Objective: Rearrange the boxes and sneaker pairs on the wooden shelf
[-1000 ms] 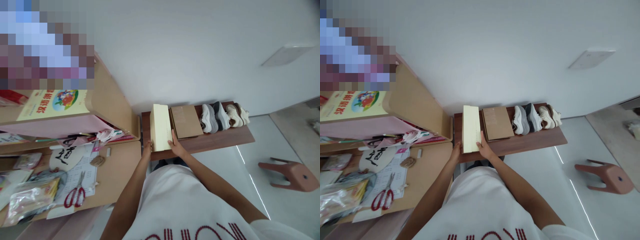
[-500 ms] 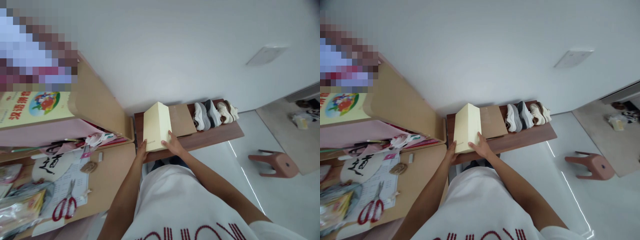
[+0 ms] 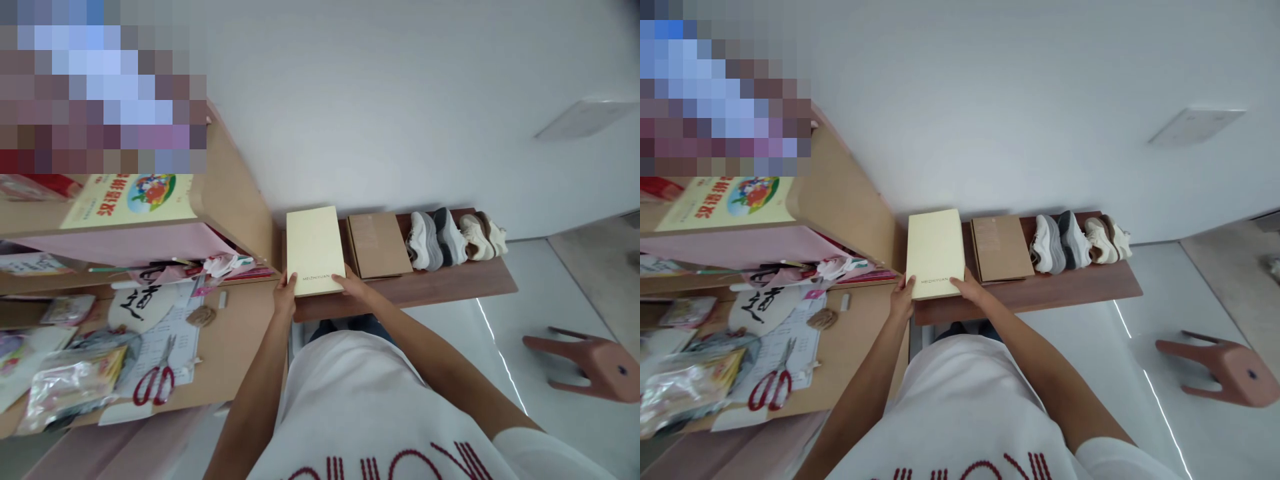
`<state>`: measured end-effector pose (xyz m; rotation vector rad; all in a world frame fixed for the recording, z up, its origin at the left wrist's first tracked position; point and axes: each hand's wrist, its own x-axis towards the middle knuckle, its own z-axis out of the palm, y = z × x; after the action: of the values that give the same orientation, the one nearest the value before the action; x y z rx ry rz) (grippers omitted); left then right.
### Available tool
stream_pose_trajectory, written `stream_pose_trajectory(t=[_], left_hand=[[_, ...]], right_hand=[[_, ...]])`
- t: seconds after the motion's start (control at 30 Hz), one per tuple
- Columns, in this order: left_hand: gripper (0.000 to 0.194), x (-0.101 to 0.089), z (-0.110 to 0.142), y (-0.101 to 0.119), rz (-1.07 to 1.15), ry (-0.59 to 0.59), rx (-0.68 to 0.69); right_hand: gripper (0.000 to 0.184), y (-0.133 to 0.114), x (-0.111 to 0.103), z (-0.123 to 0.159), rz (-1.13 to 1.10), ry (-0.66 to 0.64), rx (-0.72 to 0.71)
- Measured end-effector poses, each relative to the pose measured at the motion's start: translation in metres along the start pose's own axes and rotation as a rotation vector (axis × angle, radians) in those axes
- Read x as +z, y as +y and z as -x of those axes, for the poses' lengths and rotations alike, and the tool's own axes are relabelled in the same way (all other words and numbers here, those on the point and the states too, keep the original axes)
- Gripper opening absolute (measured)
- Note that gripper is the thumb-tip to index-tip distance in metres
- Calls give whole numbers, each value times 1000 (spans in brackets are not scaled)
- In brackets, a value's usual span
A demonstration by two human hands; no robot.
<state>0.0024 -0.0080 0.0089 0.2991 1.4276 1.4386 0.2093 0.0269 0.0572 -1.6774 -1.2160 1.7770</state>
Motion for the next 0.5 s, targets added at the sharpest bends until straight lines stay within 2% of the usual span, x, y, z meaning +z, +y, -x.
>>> stream_pose_trajectory(t=[0.07, 0.23, 0.37, 0.5], left_hand=[[52, 5, -3, -2, -36, 14, 30], [51, 15, -7, -8, -103, 24, 66], [49, 13, -8, -13, -119, -1, 65], [49, 8, -12, -18, -125, 31, 17]], right_hand=[[65, 5, -1, -7, -64, -10, 77], [54, 22, -4, -23, -155, 5, 132], [49, 32, -2, -30, -189, 24, 164], [48, 36, 2, -35, -189, 22, 181]])
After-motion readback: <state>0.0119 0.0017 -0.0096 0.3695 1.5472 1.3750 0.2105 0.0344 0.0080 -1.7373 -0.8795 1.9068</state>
